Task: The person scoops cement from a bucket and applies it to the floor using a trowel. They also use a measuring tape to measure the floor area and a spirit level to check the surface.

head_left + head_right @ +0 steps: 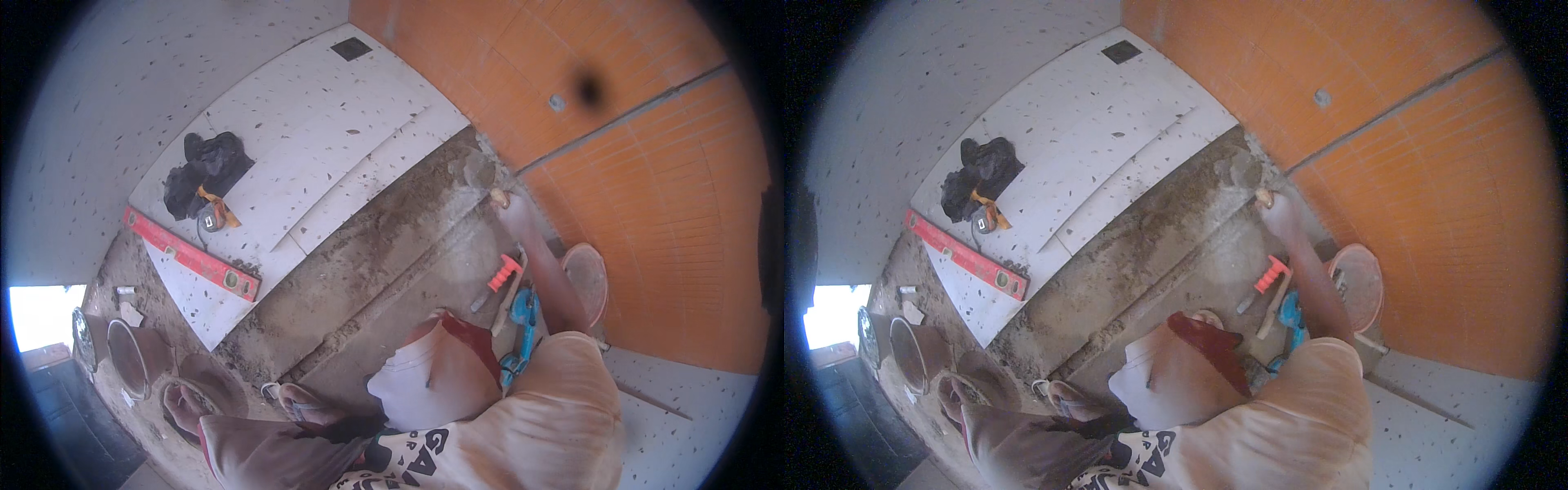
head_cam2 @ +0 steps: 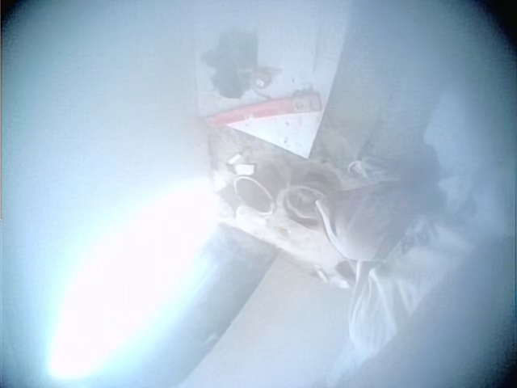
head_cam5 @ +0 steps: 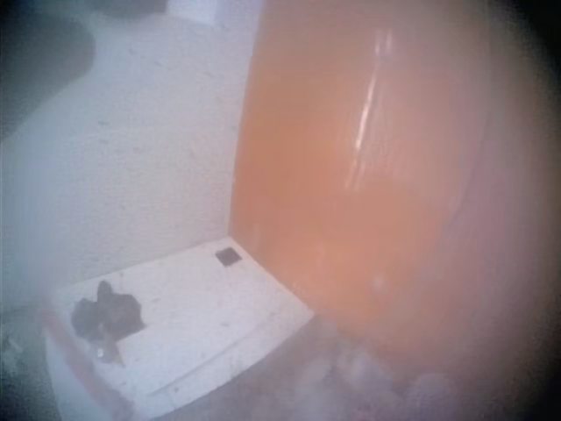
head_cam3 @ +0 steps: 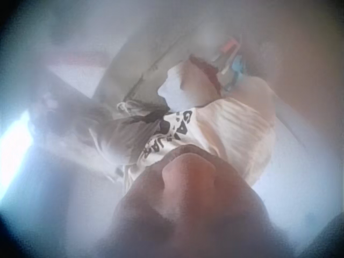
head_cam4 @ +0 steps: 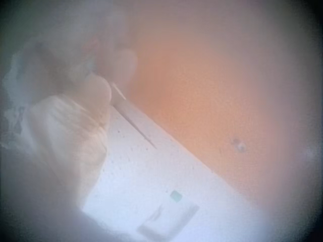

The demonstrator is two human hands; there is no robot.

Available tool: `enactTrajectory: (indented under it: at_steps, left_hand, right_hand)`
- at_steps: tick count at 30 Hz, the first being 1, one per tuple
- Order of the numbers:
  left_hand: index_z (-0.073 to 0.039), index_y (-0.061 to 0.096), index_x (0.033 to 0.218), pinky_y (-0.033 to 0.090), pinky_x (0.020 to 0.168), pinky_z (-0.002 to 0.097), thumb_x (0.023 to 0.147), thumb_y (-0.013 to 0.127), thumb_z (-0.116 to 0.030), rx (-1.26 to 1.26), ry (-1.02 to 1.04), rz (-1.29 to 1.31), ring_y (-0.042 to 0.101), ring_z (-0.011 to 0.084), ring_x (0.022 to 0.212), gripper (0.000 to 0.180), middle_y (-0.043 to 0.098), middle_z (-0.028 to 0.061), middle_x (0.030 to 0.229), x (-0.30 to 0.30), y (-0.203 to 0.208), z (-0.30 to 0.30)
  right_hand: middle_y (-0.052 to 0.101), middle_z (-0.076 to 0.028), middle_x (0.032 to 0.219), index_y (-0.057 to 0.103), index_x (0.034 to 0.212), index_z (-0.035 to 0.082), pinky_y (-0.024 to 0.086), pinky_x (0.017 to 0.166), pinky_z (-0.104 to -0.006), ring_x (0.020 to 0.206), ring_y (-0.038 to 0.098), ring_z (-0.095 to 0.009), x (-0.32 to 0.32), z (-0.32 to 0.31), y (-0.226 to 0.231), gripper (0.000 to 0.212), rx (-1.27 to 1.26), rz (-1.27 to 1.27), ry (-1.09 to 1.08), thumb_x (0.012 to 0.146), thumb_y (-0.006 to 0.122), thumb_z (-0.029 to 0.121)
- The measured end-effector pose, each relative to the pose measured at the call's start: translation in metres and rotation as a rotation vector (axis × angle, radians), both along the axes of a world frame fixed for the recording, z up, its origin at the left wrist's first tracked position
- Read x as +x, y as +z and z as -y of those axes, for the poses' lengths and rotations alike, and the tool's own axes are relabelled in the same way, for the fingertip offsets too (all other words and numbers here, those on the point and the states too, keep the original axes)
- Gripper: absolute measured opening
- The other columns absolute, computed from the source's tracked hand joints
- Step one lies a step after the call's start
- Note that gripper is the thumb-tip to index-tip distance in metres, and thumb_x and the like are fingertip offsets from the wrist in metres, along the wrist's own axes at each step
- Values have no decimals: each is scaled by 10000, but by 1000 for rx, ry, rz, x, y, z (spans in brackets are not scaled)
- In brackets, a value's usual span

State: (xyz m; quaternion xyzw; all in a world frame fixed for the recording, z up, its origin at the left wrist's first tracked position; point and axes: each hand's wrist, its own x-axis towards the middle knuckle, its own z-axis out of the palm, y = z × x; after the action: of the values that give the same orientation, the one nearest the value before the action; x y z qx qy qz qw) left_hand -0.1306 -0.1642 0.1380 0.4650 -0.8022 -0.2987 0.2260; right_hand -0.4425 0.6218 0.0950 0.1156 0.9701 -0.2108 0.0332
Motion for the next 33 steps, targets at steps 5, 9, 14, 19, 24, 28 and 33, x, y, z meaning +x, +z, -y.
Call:
enactTrajectory:
  at_steps: [5, 9, 14, 19, 24, 28, 33]
  left_hand:
    - [-35, 532, 1250, 518, 773, 365, 934, 651, -247, 16, -79, 0, 633, 199, 857, 399, 615, 94, 973, -11, 5, -33]
    - [-34, 528, 1253, 519, 770, 362, 936, 649, -242, 52, -156, -15, 633, 199, 854, 399, 615, 95, 972, -24, 1, -58]
    - [-32, 523, 1257, 519, 767, 359, 938, 646, -236, 77, -212, -8, 633, 199, 851, 398, 615, 95, 970, -23, 2, -82]
    - [-31, 518, 1261, 520, 764, 356, 940, 642, -230, 116, -256, 4, 633, 199, 847, 398, 615, 95, 968, -18, 2, -100]
    - [-30, 513, 1265, 520, 760, 353, 942, 639, -225, 139, -307, 14, 633, 198, 844, 398, 615, 96, 967, -20, 3, -112]
    - [-29, 509, 1268, 521, 758, 351, 943, 636, -220, 153, -345, 22, 633, 198, 841, 397, 615, 96, 965, -21, 3, -124]
    - [-28, 504, 1272, 521, 755, 348, 945, 633, -214, 158, -355, 24, 634, 198, 837, 397, 615, 96, 963, -19, 3, -129]
  right_hand:
    - [679, -237, 993, 657, 1099, 32, 504, 795, -447, 982, 638, -420, 16, 11, 32, 344, -34, 33, 9, 862, 667, 281]
    - [681, -239, 954, 666, 1034, 26, 508, 787, -456, 947, 648, -418, -14, 4, 36, 339, -7, -15, -139, 859, 665, 316]
    - [685, -236, 935, 678, 1017, 33, 513, 781, -470, 925, 653, -418, -10, 17, 22, 339, 142, 69, -1, 851, 669, 329]
    - [689, -230, 957, 689, 1021, 46, 511, 802, -501, 947, 654, -416, 14, 15, 23, 347, 5, 77, 71, 834, 684, 338]
    - [686, -246, 957, 685, 1013, 31, 509, 821, -504, 968, 651, -424, -14, 12, 22, 356, 60, -68, -141, 837, 679, 340]
    - [692, -231, 993, 657, 1078, 0, 508, 828, -494, 982, 651, -420, -39, 11, 19, 366, 211, 18, -177, 851, 674, 286]
    - [683, -266, 984, 675, 1048, -4, 516, 837, -503, 971, 655, -430, -57, 14, 4, 353, 287, -19, -163, 840, 672, 282]
